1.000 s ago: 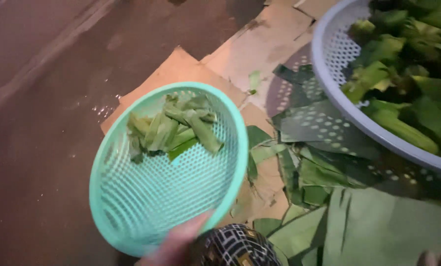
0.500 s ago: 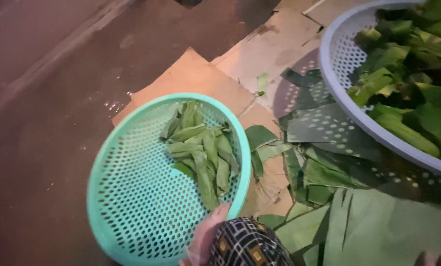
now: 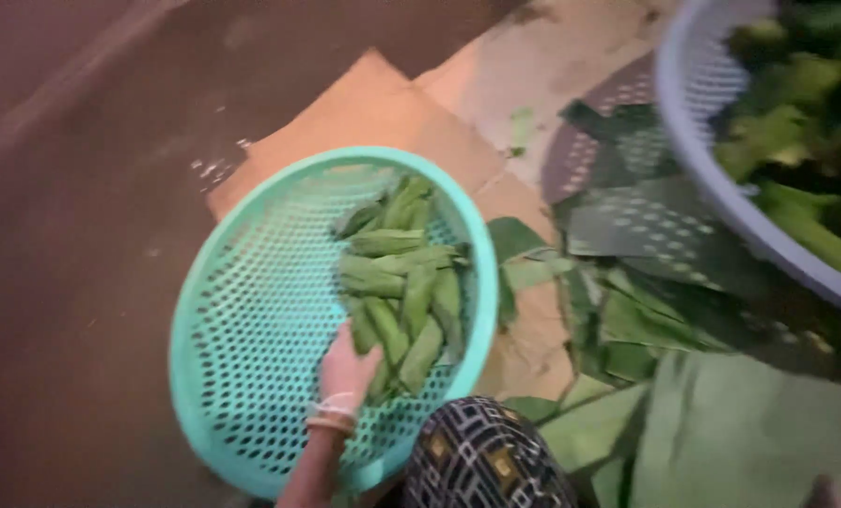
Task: Folding banana leaves into small packets to wrap food for cooking.
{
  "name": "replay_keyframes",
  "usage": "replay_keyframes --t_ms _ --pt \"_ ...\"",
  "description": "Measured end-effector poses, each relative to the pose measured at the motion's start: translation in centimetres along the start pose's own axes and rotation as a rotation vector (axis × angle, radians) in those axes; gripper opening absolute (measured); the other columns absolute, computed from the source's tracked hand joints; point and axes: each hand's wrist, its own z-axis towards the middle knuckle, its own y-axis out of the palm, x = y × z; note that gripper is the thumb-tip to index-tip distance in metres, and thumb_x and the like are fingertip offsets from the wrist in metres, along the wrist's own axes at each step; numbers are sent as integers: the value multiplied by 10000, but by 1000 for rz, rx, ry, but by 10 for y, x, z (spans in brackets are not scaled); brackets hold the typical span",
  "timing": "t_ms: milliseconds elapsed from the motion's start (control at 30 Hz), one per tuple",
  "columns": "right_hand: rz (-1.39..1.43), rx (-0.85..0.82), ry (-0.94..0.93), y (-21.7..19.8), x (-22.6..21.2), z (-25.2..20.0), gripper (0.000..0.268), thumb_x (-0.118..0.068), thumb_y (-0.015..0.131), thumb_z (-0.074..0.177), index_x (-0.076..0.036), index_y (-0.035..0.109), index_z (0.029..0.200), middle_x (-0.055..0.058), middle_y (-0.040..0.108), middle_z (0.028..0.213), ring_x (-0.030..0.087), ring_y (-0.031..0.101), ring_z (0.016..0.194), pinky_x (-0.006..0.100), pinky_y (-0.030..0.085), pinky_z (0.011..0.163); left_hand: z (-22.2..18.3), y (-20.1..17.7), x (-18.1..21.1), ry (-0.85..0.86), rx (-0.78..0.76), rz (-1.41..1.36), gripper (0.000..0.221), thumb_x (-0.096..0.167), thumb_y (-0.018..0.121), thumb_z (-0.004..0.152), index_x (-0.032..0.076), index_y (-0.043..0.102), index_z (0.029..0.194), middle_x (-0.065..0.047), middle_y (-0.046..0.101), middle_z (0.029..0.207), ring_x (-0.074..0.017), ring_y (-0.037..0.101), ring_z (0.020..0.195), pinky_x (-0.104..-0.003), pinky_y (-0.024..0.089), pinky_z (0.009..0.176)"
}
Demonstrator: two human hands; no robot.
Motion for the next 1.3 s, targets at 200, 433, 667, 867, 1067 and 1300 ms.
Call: replay_keyframes --t_ms 200,433,667,867,1067,1300 --pt "-297 31 -7 -157 -118 -16 939 -390 791 589 -73 690 1467 303 607 1588 546 589 1323 622 549 1114 -25 -75 55 -371 -204 -642 749 146 647 824 26 445 1535 -205 661 1228 -304 643 982 -410 525 781" --pt "1492 -347 498 -225 -307 42 535 -20 654 914 -48 499 1426 218 566 1356 342 619 1209 454 554 991 -123 -100 246 -36 -571 -1246 619 -70 522 876 68 418 1470 -105 530 1374 -217 504 1047 -380 399 812" --pt "1383 -214 1129 -270 -361 76 289 -28 617 948 29 664 1228 192 734 988 258 612 736 380 473 627 -199 -10 337 -472 -658 -959 808 449 577 841 100 431 1554 -77 476 1621 -263 501 1441 -485 444 1089" --pt "1035 -517 960 -237 -369 63 778 -183 626 907 -325 309 1603 16 500 1599 190 569 1381 330 478 1086 -218 51 313 -262 -764 -752 784 17 664 803 -2 387 1537 -226 409 1610 -294 437 1499 -357 421 1181" --pt "893 -512 546 -207 -365 31 733 -490 534 953 -60 383 1527 99 560 1449 260 608 1285 363 477 1060 -234 27 342 -308 -649 -575 583 288 669 892 62 594 1424 -87 615 1517 -186 579 1407 -330 466 1167" --pt "861 -553 645 -207 -367 36 821 -468 683 883 -54 379 1524 86 550 1464 232 606 1285 338 493 1053 -231 39 336 -277 -625 -639 283 40 635 915 -19 790 1144 -136 823 1137 -188 735 1007 -262 565 902"
